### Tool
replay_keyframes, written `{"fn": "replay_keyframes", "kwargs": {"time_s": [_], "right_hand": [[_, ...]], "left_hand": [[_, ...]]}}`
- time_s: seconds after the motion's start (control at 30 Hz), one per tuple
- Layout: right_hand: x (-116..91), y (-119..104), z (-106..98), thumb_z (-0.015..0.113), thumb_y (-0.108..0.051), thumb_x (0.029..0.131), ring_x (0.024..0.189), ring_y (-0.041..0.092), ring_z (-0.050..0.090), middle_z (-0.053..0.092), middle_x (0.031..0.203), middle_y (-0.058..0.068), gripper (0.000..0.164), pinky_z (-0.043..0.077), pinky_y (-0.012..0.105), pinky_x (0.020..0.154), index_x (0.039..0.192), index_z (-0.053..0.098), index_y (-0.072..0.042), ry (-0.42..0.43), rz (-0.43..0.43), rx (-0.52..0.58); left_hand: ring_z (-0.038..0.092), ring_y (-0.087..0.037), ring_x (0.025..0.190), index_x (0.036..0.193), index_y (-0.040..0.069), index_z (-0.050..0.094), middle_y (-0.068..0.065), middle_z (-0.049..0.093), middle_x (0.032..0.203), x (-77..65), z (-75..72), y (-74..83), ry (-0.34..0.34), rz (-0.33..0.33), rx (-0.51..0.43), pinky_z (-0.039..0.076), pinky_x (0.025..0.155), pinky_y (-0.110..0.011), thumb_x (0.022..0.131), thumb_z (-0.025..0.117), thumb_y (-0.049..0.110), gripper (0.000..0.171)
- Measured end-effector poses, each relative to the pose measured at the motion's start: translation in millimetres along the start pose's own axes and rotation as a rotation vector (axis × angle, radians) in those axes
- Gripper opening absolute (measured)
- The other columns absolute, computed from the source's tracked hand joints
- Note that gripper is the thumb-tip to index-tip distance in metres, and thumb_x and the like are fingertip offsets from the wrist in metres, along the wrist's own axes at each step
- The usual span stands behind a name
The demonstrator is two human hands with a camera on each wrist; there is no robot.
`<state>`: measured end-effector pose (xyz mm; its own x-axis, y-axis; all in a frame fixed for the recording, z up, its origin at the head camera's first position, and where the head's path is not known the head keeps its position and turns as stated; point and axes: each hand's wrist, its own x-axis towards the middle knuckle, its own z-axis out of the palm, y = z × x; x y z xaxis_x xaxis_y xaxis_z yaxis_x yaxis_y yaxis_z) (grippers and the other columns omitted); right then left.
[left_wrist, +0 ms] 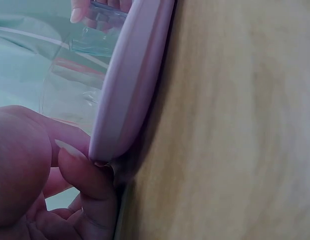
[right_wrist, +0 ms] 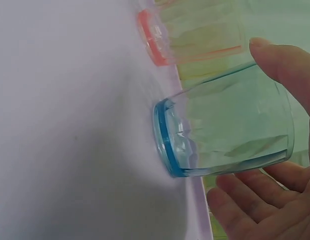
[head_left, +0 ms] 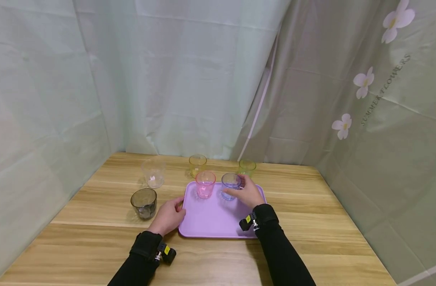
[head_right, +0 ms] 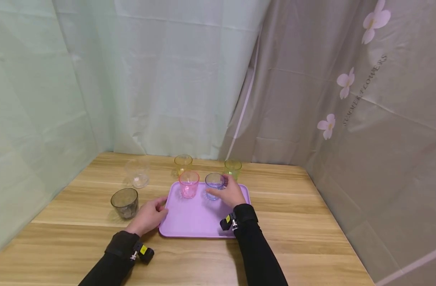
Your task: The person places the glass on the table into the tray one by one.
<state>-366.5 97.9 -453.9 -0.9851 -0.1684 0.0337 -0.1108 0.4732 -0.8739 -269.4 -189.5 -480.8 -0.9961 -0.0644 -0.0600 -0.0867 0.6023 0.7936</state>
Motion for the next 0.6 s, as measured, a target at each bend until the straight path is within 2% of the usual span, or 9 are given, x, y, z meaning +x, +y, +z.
{"fn": "replay_keyframes", "kwargs": {"time_s": [0.37, 0.6], "right_hand": [[-2.1, -6.4, -4.8, 0.094, -0.038, 0.086, 0.148, 0.041, 0.057, 0.057, 0.16, 0.022, 0.093, 0.047, 0.054, 0.123, 0.159, 0.048, -0.003, 0.02, -0.007, 0.004], [0.3, -7.0, -8.0, 0.092, -0.035, 0.089, 0.148, 0.043, 0.056, 0.055, 0.16, 0.026, 0.094, 0.045, 0.055, 0.125, 0.161, 0.045, 0.001, 0.013, -0.034, 0.02]], "left_hand": [[0.052, -0.021, 0.078, 0.157, -0.006, 0.054, -0.007, 0.054, 0.088, -1.2, -0.3, 1.6, 0.009, 0.01, 0.01, 0.039, 0.068, -0.031, 0.104, 0.064, 0.01, 0.057], [0.051, -0.02, 0.076, 0.157, -0.006, 0.054, -0.006, 0.053, 0.087, -1.1, -0.3, 0.9, 0.012, 0.022, 0.009, 0.038, 0.066, -0.03, 0.103, 0.064, 0.01, 0.057]]}}
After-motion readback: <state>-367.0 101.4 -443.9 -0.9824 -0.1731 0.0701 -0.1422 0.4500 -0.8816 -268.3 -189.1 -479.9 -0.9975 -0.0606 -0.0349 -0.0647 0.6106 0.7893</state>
